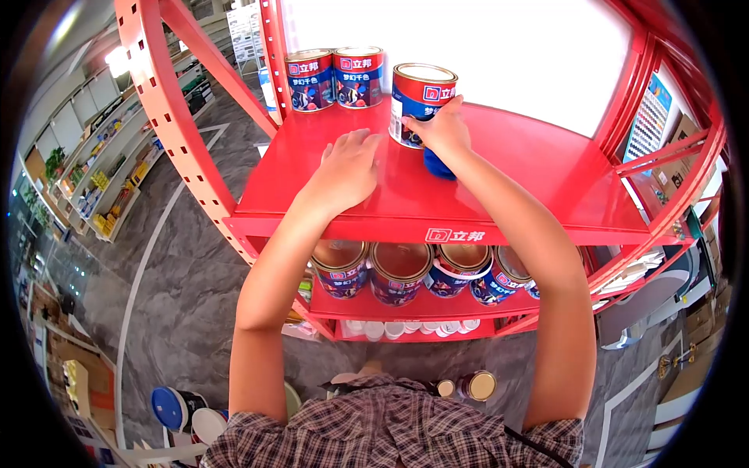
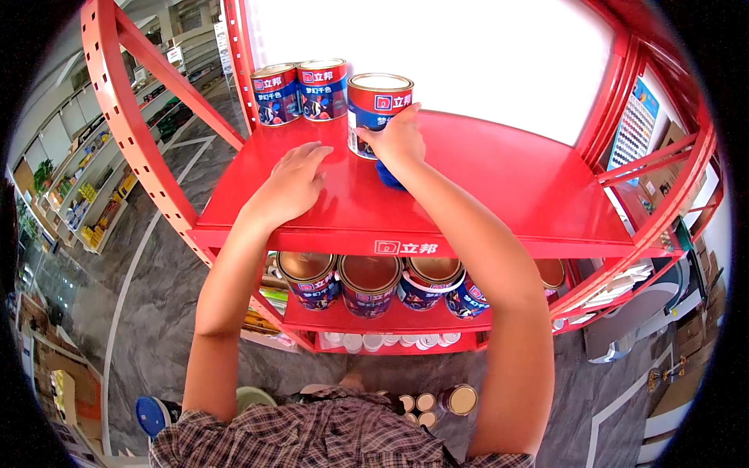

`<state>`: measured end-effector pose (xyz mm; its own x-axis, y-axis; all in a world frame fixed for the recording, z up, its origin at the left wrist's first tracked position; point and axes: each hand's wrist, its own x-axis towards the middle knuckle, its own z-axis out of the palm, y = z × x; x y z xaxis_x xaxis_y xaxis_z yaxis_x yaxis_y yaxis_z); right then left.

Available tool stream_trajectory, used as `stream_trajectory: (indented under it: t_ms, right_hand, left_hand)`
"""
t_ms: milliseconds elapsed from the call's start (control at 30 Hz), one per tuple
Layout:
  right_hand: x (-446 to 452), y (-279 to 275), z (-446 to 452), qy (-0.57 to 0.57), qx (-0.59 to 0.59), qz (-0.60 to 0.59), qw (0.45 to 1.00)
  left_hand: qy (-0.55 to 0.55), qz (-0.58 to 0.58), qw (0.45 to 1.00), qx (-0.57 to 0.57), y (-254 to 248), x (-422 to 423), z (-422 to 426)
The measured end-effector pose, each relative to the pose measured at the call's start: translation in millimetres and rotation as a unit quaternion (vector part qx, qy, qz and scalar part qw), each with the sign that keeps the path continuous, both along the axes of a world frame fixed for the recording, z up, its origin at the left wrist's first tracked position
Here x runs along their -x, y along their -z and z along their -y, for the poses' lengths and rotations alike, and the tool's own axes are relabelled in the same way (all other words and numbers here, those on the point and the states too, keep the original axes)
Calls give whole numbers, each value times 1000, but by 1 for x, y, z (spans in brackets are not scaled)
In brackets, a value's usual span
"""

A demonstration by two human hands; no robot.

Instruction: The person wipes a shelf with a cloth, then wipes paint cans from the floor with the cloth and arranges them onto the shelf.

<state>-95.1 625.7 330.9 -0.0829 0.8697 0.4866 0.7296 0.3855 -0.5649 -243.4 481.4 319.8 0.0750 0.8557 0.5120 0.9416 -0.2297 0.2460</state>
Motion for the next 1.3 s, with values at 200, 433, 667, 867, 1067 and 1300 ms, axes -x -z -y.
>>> stream_trajectory:
  t_ms: [200,433,667,867,1067,1300]
  right_hand:
    - [51,-13,-35,105,78,-17,991]
    - [79,-12,-99,128,81,47,987]
    - [89,-14,-108,149,97,-2,984]
    - [62,-16,-143,2,108,158,981]
    - [38,-14,-148,5,56,115,992]
    - [43,-8,-153,-11,37,104,994]
  left_hand:
    - [-45,-35,998,-18,-3,18,14]
    - [-68,-76,995,18,-12,37,16]
    - [-64,-90,994,15,-11,36,6]
    - [-53,-93,993,42,-11,35,0]
    - [-44,-108,993,20,-10,33,1]
    - [-38,-122,992,-3,-4,34,1]
